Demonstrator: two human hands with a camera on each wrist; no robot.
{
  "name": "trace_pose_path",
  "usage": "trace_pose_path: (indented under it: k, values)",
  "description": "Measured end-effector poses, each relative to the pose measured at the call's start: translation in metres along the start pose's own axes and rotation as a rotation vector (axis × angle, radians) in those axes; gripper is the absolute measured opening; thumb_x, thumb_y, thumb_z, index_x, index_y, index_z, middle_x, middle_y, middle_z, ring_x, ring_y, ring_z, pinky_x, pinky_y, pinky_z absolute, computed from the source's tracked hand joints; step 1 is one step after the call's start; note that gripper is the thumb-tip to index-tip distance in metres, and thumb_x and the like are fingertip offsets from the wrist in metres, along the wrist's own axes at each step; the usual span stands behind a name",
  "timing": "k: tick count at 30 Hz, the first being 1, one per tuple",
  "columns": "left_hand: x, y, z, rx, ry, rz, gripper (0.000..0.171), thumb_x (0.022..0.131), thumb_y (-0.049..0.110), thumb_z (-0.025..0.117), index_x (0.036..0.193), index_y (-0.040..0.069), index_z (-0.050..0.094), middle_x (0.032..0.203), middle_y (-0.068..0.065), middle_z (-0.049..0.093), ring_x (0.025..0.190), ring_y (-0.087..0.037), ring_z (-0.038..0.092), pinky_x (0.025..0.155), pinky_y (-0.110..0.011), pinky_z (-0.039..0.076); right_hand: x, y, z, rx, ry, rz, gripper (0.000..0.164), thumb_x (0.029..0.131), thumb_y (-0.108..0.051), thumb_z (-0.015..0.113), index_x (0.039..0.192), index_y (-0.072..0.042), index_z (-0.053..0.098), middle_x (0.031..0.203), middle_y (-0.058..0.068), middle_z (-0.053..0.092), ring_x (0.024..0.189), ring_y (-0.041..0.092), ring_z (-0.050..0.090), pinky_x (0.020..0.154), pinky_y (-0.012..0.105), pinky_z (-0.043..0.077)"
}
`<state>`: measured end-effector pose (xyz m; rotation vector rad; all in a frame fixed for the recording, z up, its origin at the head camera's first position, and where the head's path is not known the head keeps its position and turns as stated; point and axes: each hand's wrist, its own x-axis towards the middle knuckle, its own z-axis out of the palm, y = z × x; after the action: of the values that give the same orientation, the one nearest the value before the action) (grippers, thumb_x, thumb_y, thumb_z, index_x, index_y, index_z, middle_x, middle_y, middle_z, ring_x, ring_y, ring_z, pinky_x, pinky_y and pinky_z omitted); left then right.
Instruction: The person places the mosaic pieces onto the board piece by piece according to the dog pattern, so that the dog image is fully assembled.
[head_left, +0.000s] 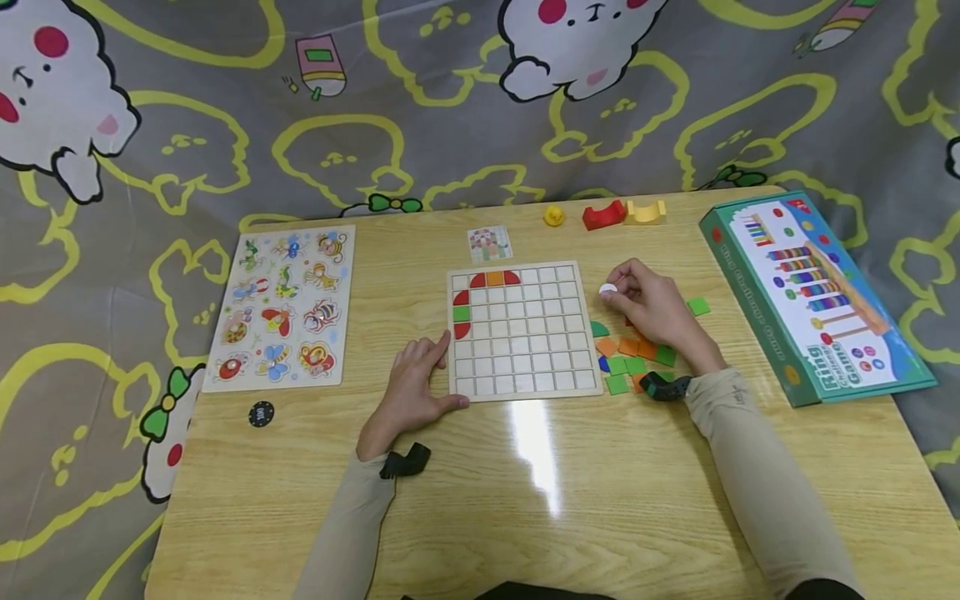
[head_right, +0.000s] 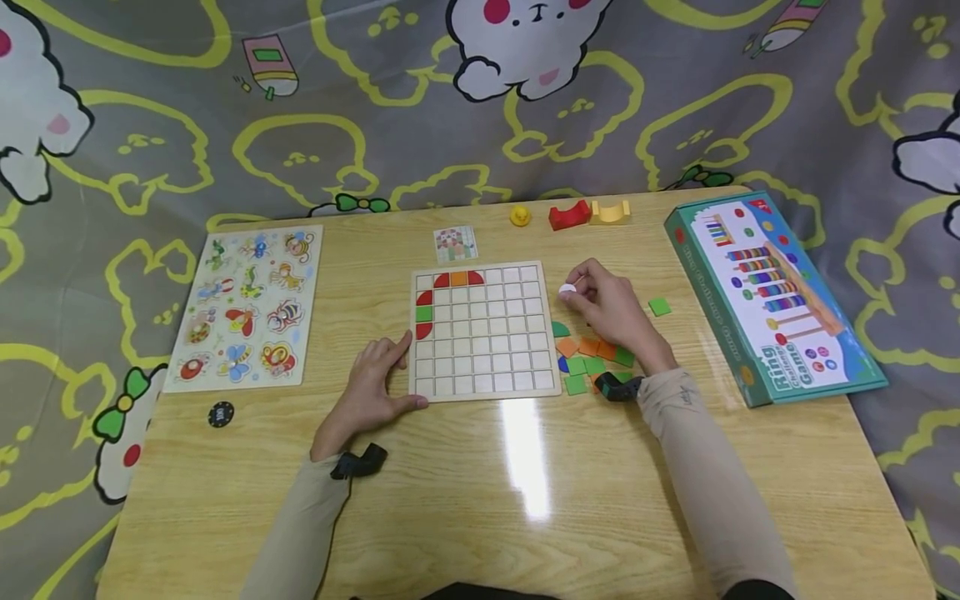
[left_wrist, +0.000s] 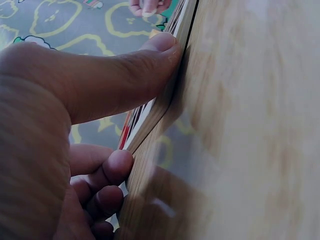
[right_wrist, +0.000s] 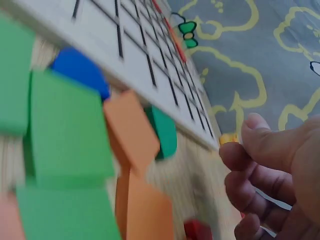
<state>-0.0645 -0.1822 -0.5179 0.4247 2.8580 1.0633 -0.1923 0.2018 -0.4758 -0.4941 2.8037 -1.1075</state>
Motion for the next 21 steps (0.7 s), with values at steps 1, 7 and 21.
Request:
trace_pose_path:
  k: [1,7,21]
  values:
    - [0.0,0.0,0.0,0.0,0.0,0.0,0.108,0.068,0.047,0.088,0.153,0.006,0.035,0.093,0.002,0.043,0.092,-0.017,0.035,0.084,-0.034,0.026,0.001,-0.002,0.002,0.024,0.007,-0.002,0.024,0.095,-0.027,0.066,0.11,-0.01,0.057,0.087,0.006,0.066,0.067,0.018,0.056,0.06,0.022,0.042]
    - [0.0,0.0,0.0,-0.008,0.0,-0.001,0.109,0.068,0.048,0.088,0.153,0.007,0.034,0.093,0.002,0.044,0.091,-0.017,0.035,0.084,-0.034,0.026,0.008,-0.014,0.015,0.173,0.043,0.012,0.027,0.093,-0.029,0.069,0.114,-0.015,0.063,0.082,0.01,0.07,0.07,0.021,0.062,0.061,0.019,0.044]
    - [0.0,0.001,-0.001,-0.012,-0.006,-0.009,0.109,0.068,0.047,0.088,0.154,0.008,0.033,0.093,0.002,0.044,0.091,-0.017,0.035,0.083,-0.034,0.026,0.014,-0.027,0.032,0.273,0.015,0.106,0.032,0.089,-0.024,0.074,0.12,-0.021,0.066,0.093,0.003,0.073,0.08,0.016,0.064,0.066,0.019,0.05]
